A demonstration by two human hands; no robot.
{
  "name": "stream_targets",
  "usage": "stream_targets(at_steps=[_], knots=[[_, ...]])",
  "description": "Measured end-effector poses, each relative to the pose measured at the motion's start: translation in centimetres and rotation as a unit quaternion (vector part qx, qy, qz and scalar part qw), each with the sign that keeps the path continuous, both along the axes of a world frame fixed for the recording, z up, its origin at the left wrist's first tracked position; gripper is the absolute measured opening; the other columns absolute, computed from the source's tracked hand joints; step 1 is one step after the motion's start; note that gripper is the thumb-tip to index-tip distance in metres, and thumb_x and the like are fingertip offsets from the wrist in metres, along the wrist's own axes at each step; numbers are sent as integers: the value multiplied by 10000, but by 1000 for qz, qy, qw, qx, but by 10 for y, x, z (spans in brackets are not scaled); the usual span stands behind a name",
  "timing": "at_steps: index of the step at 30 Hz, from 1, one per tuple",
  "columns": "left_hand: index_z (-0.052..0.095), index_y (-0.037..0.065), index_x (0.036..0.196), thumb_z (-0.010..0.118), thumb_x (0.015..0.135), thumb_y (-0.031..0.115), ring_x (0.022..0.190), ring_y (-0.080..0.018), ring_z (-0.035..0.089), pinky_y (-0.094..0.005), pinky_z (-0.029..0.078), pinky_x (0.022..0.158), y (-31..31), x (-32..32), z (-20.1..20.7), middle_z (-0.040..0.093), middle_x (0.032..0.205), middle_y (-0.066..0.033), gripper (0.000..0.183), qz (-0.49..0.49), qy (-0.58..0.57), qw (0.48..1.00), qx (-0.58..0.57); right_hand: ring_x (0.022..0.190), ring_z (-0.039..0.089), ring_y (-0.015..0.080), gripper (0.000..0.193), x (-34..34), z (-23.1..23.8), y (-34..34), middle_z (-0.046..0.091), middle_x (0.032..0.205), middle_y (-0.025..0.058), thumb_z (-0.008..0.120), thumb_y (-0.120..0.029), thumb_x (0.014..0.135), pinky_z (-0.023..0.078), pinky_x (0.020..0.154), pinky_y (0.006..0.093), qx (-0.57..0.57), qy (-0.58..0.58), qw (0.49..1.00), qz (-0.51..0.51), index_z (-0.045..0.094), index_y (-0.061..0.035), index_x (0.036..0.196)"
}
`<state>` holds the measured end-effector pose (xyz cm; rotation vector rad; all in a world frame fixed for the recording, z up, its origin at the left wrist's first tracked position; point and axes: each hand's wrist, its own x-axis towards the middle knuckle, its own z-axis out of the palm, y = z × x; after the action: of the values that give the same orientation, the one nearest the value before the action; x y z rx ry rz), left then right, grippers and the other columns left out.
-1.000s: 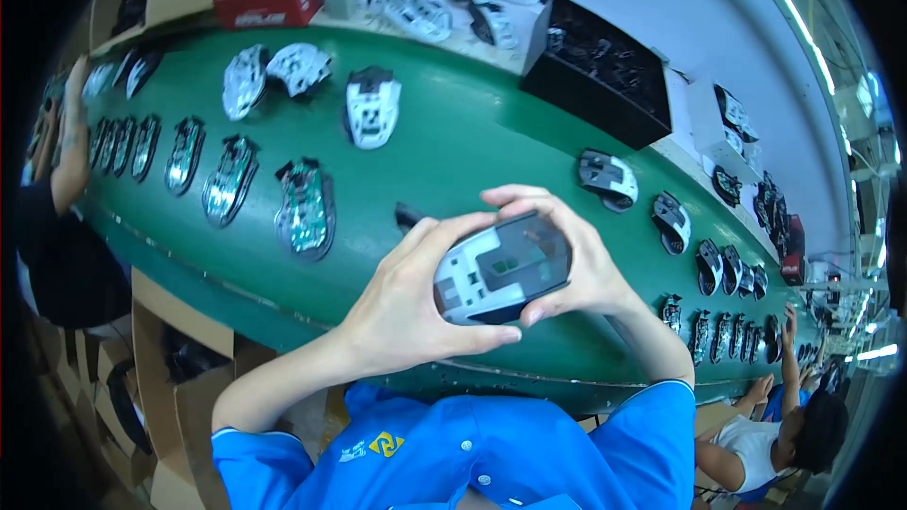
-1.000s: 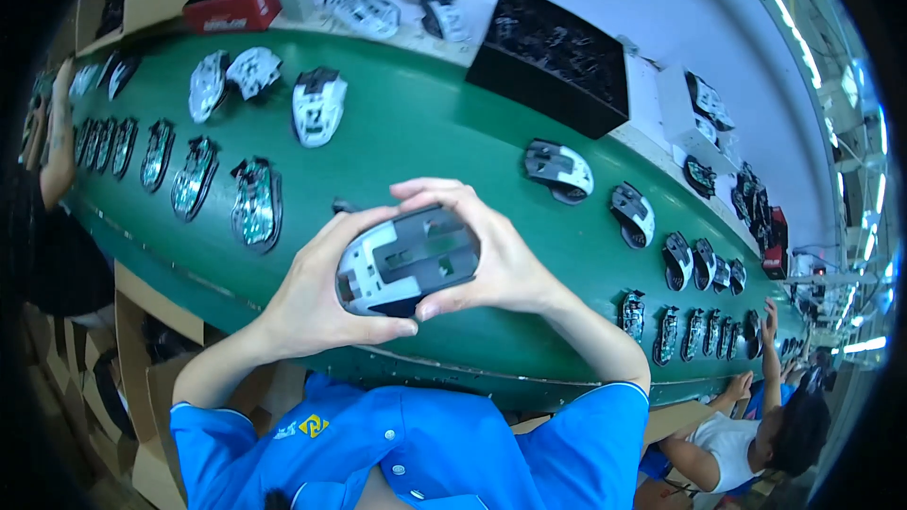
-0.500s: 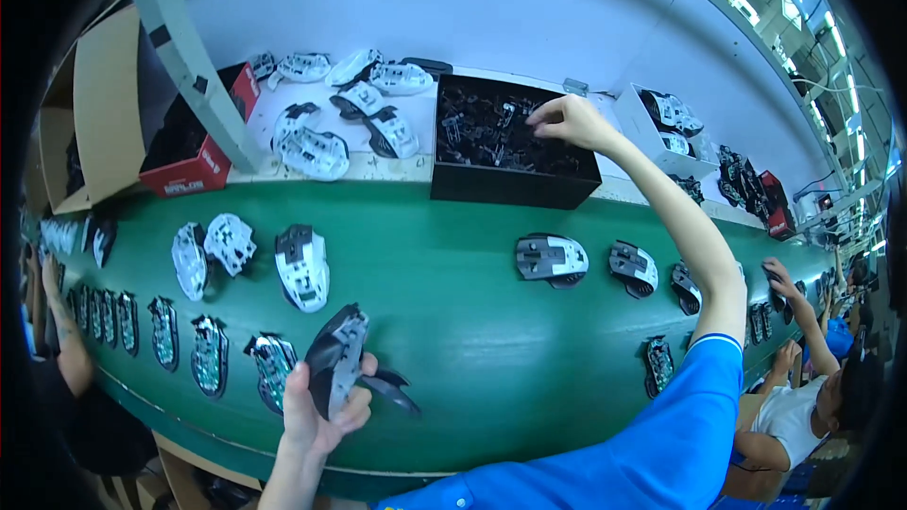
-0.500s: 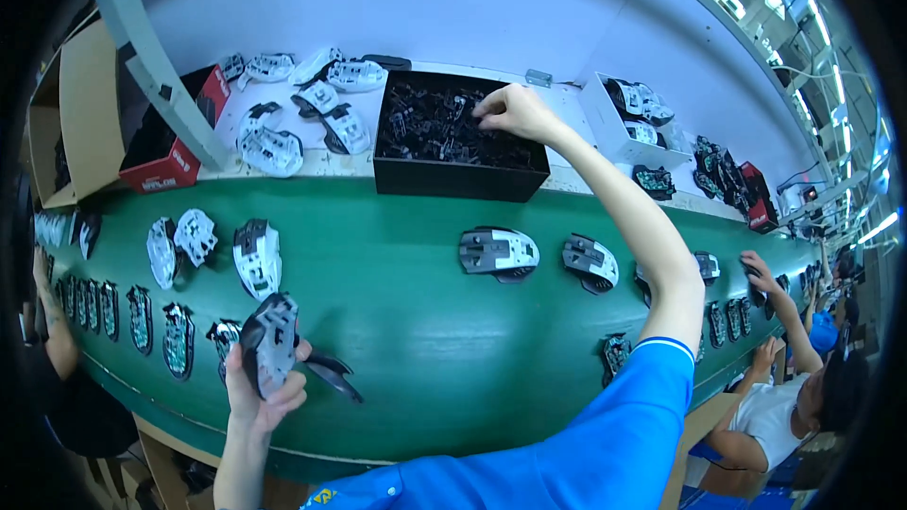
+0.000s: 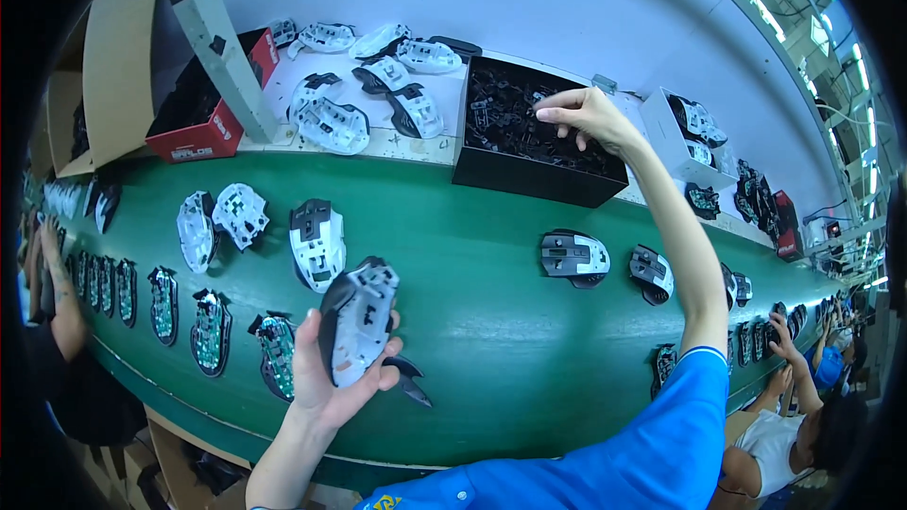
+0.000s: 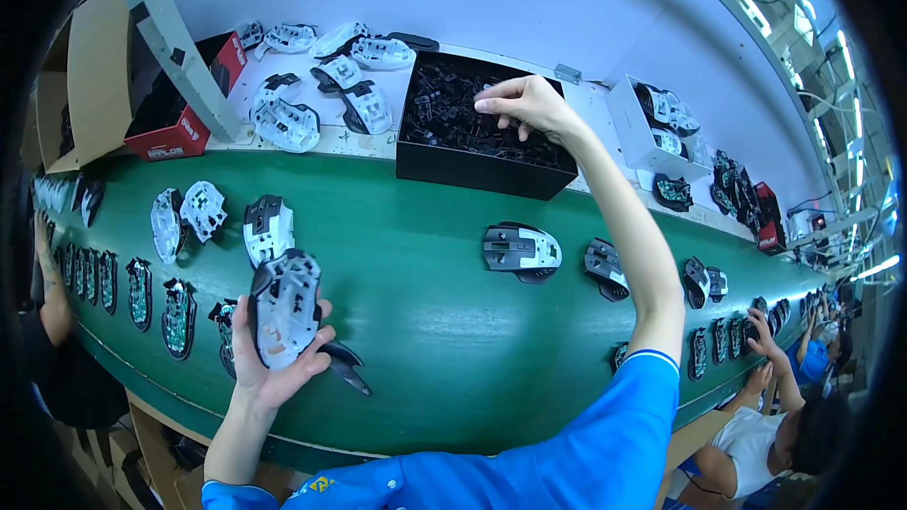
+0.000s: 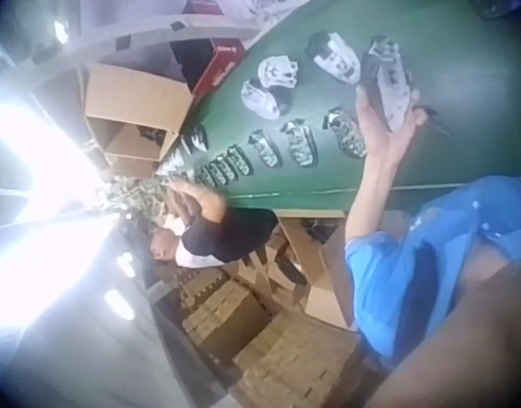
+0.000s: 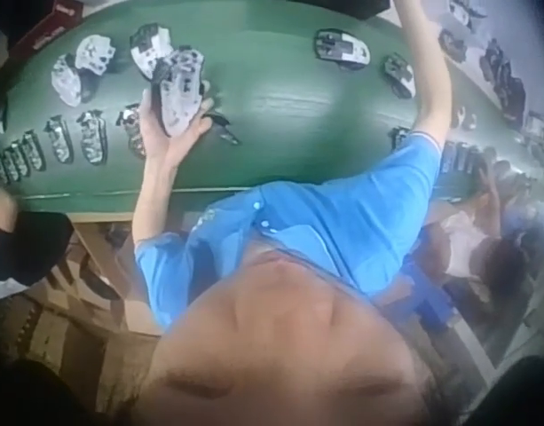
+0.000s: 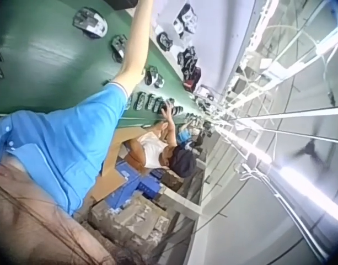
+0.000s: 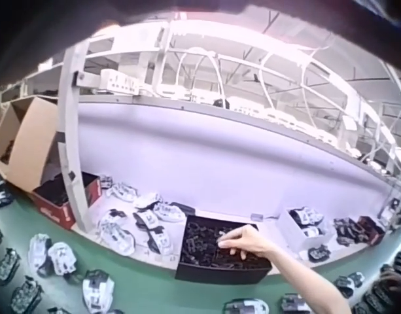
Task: The person assembles computer mouse casings by picking up mouse shells and plastic components, fitting the components into each shell by hand, and placing the assembled casings onto the conveyor line.
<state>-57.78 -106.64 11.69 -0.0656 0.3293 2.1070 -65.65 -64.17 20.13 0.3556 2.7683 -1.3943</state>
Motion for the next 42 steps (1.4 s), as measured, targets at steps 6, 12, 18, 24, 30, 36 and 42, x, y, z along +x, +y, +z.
stream_targets(at_steps=[6, 12, 18, 24, 30, 36, 42], knots=[[416, 33, 1326, 327, 923, 553, 990, -329, 584, -471, 559, 643, 14, 14, 23, 548, 1173, -186, 664, 19, 59, 997, -42, 567, 570, 40, 224, 47, 33, -87, 637, 740, 27, 732, -164, 789, 415, 396, 166, 9, 178, 983, -50, 669, 3, 924], [270, 89, 1391, 374, 909, 497, 1012, -367, 605, -468, 581, 677, 17, 47, 31, 502, 1246, -197, 641, 47, 170, 983, -45, 590, 577, 70, 150, 136, 38, -222, 631, 717, 44, 792, -45, 689, 449, 476, 196, -19, 301, 943, 139, 663, -21, 763], [162, 60, 1421, 478, 864, 429, 1174, -242, 475, -388, 450, 918, 8, 83, 34, 412, 1316, -160, 739, 135, 248, 950, -134, 575, 587, 77, 153, 175, 33, -267, 650, 757, 54, 786, -7, 686, 419, 433, 181, 45, 289, 949, 114, 675, -22, 790], [129, 20, 1429, 556, 856, 269, 1229, -213, 405, -357, 308, 1040, -3, 90, 43, 398, 1298, -149, 756, 183, 358, 903, -152, 531, 578, 72, 135, 188, 32, -287, 648, 741, 46, 777, -30, 700, 448, 426, 206, 108, 275, 951, 89, 663, -27, 772], [202, -26, 1404, 575, 848, 147, 1163, -205, 461, -343, 387, 978, -13, 89, 52, 437, 1249, -161, 691, 132, 389, 887, -211, 557, 609, 134, 160, 190, 19, -298, 622, 710, 26, 770, -35, 678, 449, 433, 221, 230, 368, 899, 58, 641, -45, 771], [247, -9, 1365, 551, 858, 90, 1013, -158, 533, -298, 488, 787, -16, 75, 50, 512, 1149, -147, 599, 147, 426, 848, -280, 554, 591, 146, 177, 181, 4, -293, 634, 729, 32, 779, -86, 672, 457, 460, 254, 288, 430, 852, 76, 650, -57, 789], [435, -5, 1256, 546, 897, 93, 771, -102, 585, -264, 489, 691, -13, 65, 44, 627, 888, -79, 388, 175, 385, 856, -297, 653, 481, 167, 335, 189, 26, -296, 555, 837, -7, 736, -55, 594, 392, 440, 264, 388, 323, 853, 134, 698, -114, 921]])
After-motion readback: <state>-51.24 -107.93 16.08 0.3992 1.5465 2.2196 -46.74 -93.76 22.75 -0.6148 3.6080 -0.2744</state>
